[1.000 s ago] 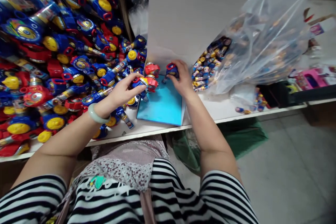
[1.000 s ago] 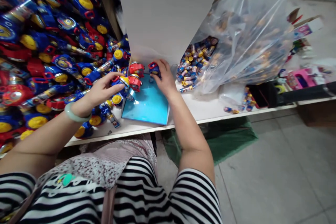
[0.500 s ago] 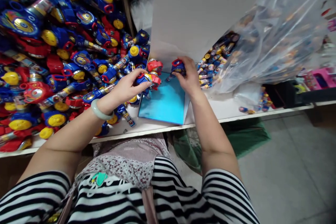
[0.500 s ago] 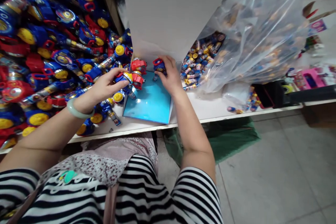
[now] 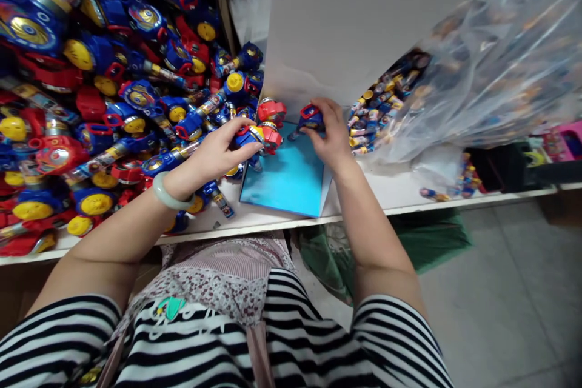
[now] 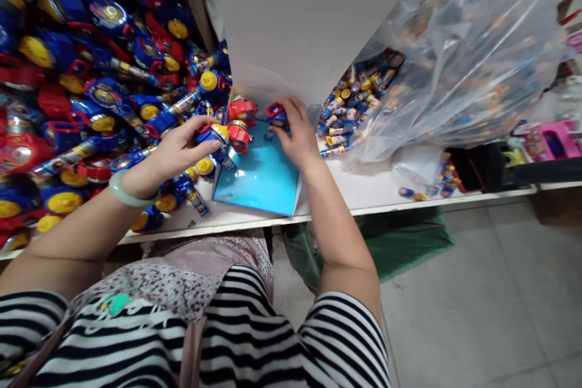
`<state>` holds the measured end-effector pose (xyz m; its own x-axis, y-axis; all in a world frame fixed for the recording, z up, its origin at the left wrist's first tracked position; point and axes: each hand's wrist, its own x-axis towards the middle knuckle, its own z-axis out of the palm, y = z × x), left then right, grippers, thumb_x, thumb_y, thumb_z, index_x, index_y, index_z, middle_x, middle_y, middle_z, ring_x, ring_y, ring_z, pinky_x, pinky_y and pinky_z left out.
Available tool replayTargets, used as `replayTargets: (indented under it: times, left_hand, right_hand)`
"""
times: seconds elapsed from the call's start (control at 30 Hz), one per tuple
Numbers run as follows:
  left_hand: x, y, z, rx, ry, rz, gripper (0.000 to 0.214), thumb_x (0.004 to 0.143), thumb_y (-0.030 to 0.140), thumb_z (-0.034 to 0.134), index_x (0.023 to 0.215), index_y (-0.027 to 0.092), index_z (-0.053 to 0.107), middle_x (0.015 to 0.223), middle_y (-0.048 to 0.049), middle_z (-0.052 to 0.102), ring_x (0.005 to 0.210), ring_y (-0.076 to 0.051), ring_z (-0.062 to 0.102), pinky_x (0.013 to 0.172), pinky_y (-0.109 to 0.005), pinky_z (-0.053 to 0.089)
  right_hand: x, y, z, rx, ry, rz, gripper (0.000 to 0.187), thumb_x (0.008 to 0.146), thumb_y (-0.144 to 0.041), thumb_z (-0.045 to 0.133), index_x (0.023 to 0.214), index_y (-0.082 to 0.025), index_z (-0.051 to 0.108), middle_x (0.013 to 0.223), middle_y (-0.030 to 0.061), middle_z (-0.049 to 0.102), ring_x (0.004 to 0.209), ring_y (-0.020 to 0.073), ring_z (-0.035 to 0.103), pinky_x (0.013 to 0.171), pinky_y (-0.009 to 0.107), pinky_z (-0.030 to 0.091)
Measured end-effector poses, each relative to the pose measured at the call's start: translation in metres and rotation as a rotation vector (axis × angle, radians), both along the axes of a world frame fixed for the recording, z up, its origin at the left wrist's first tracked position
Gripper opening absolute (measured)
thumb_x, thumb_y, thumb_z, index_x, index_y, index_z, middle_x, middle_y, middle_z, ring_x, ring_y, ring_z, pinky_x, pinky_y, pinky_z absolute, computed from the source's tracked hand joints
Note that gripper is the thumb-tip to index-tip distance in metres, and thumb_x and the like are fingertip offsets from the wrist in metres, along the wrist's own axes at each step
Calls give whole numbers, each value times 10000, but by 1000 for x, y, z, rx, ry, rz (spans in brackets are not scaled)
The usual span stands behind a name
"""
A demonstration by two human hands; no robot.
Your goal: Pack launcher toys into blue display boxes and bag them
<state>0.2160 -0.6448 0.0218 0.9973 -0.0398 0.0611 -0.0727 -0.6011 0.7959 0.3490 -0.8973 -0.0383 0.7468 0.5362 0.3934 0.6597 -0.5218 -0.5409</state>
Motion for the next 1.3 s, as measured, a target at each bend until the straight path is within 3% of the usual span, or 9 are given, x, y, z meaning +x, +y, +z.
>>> replayTargets:
  times: [0.2, 0.37, 0.5, 0.6, 0.7, 0.8, 0.9, 1.03, 1.3]
  left_hand:
    - [1, 1, -1, 1, -24, -1, 471, 848, 517, 611, 1183, 187, 605, 1007, -25, 658, 869, -184, 582, 797, -284, 448]
    - [-4, -12, 4, 6, -50, 39, 466, 850, 563, 629, 1132, 193, 593, 1012, -34, 657, 857, -188, 585, 795, -300, 463]
    - [-3, -31, 7, -98, -79, -64, 412, 950, 532, 511, 1182, 193, 545, 978, -50, 637, 856, -187, 595, 791, -307, 485]
    - [7, -30, -3, -85, -149, -115, 433, 982, 447, 483, 1336, 197, 480, 996, -67, 608, 903, -201, 598, 834, -330, 502]
    - [19, -19, -22, 170, -276, -107, 447, 936, 319, 565, 1364, 200, 517, 1138, -109, 553, 1084, -253, 551, 970, -400, 470]
    - [27, -14, -40, 324, -296, -143, 398, 947, 240, 515, 1339, 204, 569, 1187, -129, 509, 1123, -264, 518, 983, -419, 460]
    - [29, -16, -47, 345, -277, -142, 402, 950, 204, 486, 1343, 221, 570, 1203, -124, 485, 1088, -246, 531, 941, -387, 479]
    - [29, -18, -43, 337, -263, -161, 416, 917, 163, 507, 1318, 243, 581, 1196, -99, 482, 1074, -230, 542, 930, -358, 485]
    - [30, -17, -38, 349, -240, -167, 409, 908, 150, 508, 1298, 233, 597, 1198, -102, 495, 1066, -238, 551, 909, -362, 484]
  right_hand:
    - [-2, 12, -12, -41, 113, 56, 556, 888, -284, 591, 1430, -245, 473, 1463, 120, 496, 1392, 292, 467, 1199, 515, 377]
    - [-48, 20, 33, -51, 51, 51, 843, 786, -591, 735, 1504, -319, 387, 1541, 103, 394, 1451, 392, 358, 1178, 651, 350]
    - [-95, 25, 55, 18, 67, 149, 668, 883, -503, 652, 1482, -361, 391, 1457, 69, 477, 1369, 320, 471, 1153, 555, 446]
    - [-90, 13, 40, 113, 0, 6, 557, 893, -431, 644, 1405, -338, 446, 1366, 77, 545, 1324, 307, 510, 1161, 557, 429]
    - [-66, -5, 11, 190, -114, -108, 505, 889, -468, 633, 1341, -312, 469, 1349, 101, 548, 1332, 317, 507, 1152, 579, 418]
    - [-52, -13, -7, 173, -127, -98, 473, 897, -466, 613, 1322, -301, 483, 1330, 116, 560, 1294, 309, 543, 1123, 567, 445]
    - [-52, -14, -7, 93, -76, -45, 505, 886, -435, 630, 1353, -316, 481, 1332, 108, 571, 1282, 309, 554, 1115, 562, 454]
    - [-56, -10, 1, 28, -69, -20, 487, 896, -413, 617, 1359, -329, 491, 1340, 107, 566, 1296, 305, 547, 1121, 556, 461]
    - [-56, -4, -2, 124, -106, -2, 471, 906, -391, 617, 1353, -327, 485, 1337, 108, 545, 1272, 300, 556, 1111, 549, 466]
